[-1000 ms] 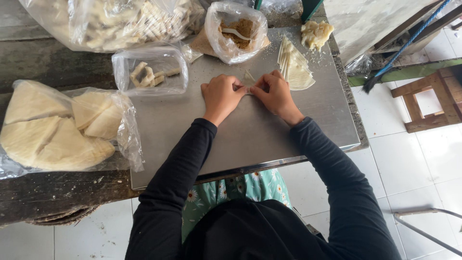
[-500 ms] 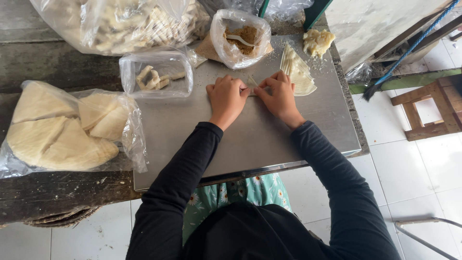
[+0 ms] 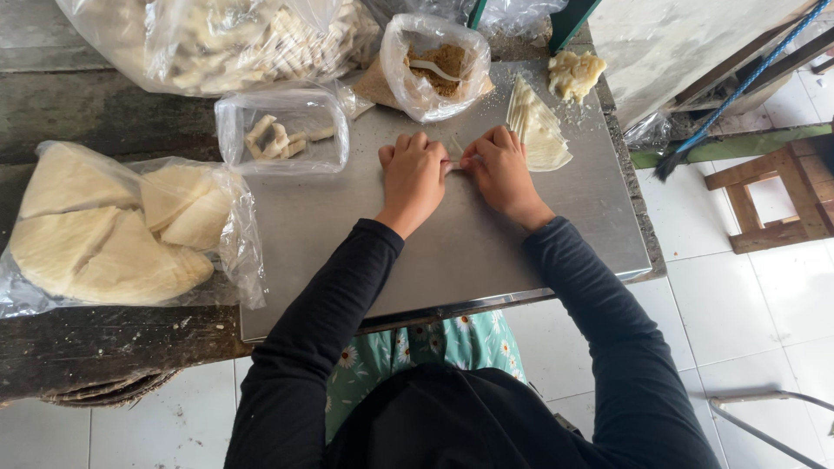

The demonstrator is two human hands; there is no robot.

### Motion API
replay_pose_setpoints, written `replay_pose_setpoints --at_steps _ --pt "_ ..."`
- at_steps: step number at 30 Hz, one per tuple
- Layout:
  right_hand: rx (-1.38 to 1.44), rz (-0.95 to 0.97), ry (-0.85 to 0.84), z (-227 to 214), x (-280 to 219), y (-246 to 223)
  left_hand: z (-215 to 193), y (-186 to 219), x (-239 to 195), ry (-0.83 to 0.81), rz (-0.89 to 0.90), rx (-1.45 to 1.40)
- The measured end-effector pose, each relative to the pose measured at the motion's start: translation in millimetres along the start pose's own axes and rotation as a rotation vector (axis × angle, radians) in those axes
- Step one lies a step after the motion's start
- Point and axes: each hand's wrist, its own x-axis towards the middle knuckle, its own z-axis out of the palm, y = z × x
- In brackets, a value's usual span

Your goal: The person repeatedly assembles samosas by placing a cylindrical dough filling into a triangular pastry wrapper, adding a spoonful of granular filling, and folding the wrapper into a sealed triangle. The finished samosas are stacked on the table.

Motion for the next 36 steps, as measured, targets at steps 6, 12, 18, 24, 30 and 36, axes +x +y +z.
replay_pose_setpoints --at_steps 6,12,18,24,30,36 --pt "0.102 0.213 -0.079 -3.4 -1.8 -8.1 -1.9 7.1 -2.4 -0.082 -0.221 -0.091" --pt "0.094 0.045 -0.111 -15.5 0.0 -6.8 -8.7 6.4 -3.6 -0.032 -0.003 -0.008" --pt "0.034 0.103 -0.088 -5.1 -6.0 -6.7 -1.4 7.7 -6.4 -0.039 -0.018 0.061" --pt "0.006 0.203 -0.081 6.7 -3.4 -7.2 17.5 6.3 -9.6 -0.027 -0.167 0.04" --pt "-0.105 0.219 0.027 27.3 22.9 -2.8 39.4 -1.5 19.1 0.115 -0.17 0.163" --pt "-0.201 0.191 0.13 39.6 57.0 13.6 29.3 -4.8 40.4 0.131 -0.163 0.138"
